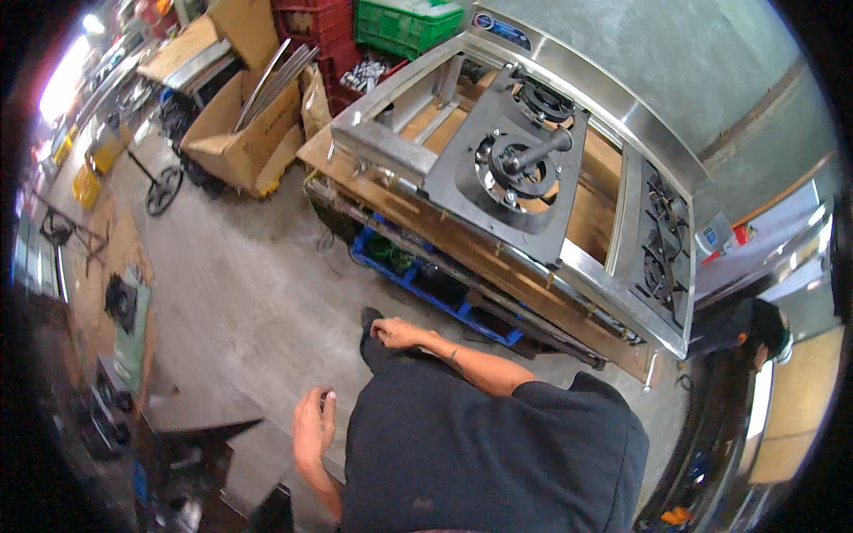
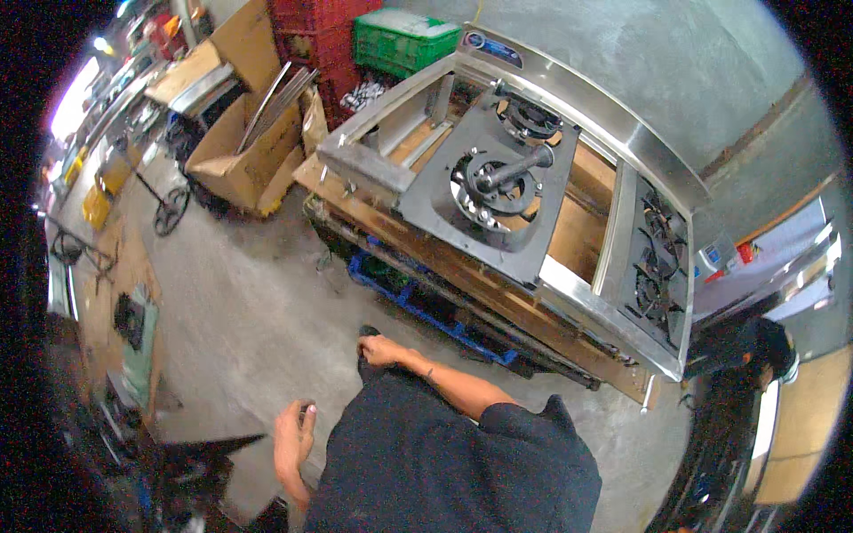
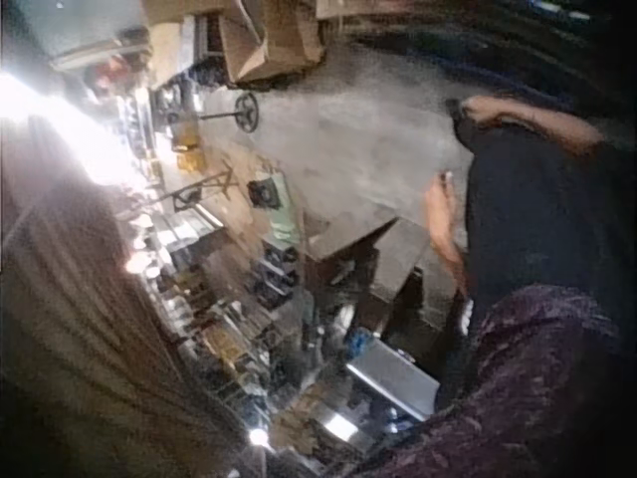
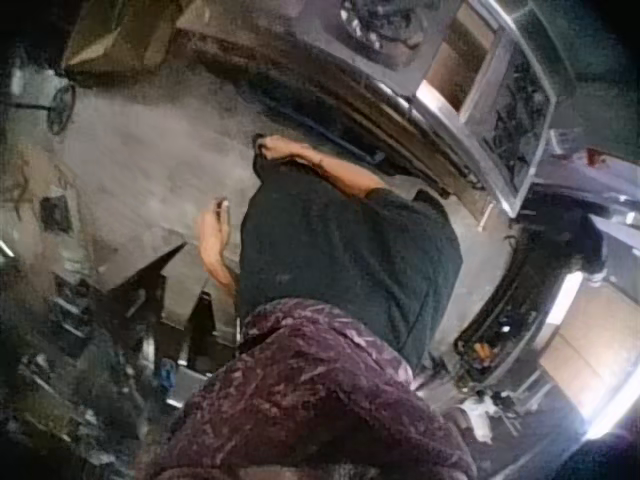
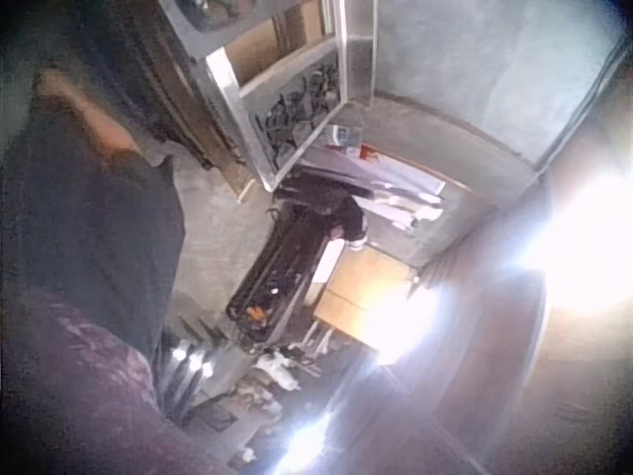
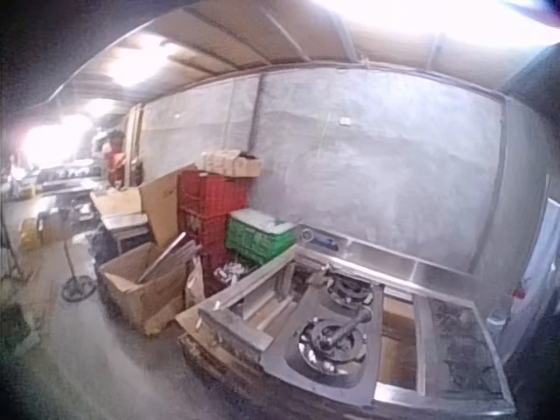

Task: The person assembles a commercial gas stove by attaching burner caps, placing burner grates, and connecting copper gas lines to the burners. They use a wrench to tighten the gas line fittings and ensure the components are securely installed.

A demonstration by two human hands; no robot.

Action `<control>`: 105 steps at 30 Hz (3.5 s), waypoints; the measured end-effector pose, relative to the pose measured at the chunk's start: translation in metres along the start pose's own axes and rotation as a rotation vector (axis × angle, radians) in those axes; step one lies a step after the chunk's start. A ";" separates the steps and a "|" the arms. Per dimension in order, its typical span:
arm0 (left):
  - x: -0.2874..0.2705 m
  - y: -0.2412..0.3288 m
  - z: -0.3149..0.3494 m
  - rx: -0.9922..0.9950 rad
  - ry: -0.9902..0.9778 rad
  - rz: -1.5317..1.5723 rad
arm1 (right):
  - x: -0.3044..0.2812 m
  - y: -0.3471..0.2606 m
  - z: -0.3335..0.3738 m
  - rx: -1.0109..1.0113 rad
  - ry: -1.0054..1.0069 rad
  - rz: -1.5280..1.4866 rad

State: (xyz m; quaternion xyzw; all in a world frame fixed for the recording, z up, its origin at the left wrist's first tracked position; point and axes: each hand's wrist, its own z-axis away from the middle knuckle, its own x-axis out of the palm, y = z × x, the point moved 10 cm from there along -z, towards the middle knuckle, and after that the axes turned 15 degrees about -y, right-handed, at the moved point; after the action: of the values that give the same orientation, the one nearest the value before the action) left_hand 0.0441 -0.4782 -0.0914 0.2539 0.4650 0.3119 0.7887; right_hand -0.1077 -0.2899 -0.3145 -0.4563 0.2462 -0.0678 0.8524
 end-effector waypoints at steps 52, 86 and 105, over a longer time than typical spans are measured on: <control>0.121 0.537 -0.473 0.715 -0.162 -0.078 | -0.409 0.162 0.521 0.191 1.559 -0.835; 0.181 0.531 -0.495 0.466 -0.432 -0.289 | -0.417 0.191 0.520 0.501 1.470 -0.869; 0.169 0.521 -0.504 0.363 -0.575 0.015 | -0.420 0.195 0.512 0.424 1.390 -0.963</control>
State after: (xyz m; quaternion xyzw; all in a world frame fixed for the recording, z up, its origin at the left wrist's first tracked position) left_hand -0.4758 0.0532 -0.0504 0.4709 0.2698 0.1454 0.8272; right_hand -0.2475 0.3459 -0.0857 -0.1975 0.4731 -0.7284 0.4545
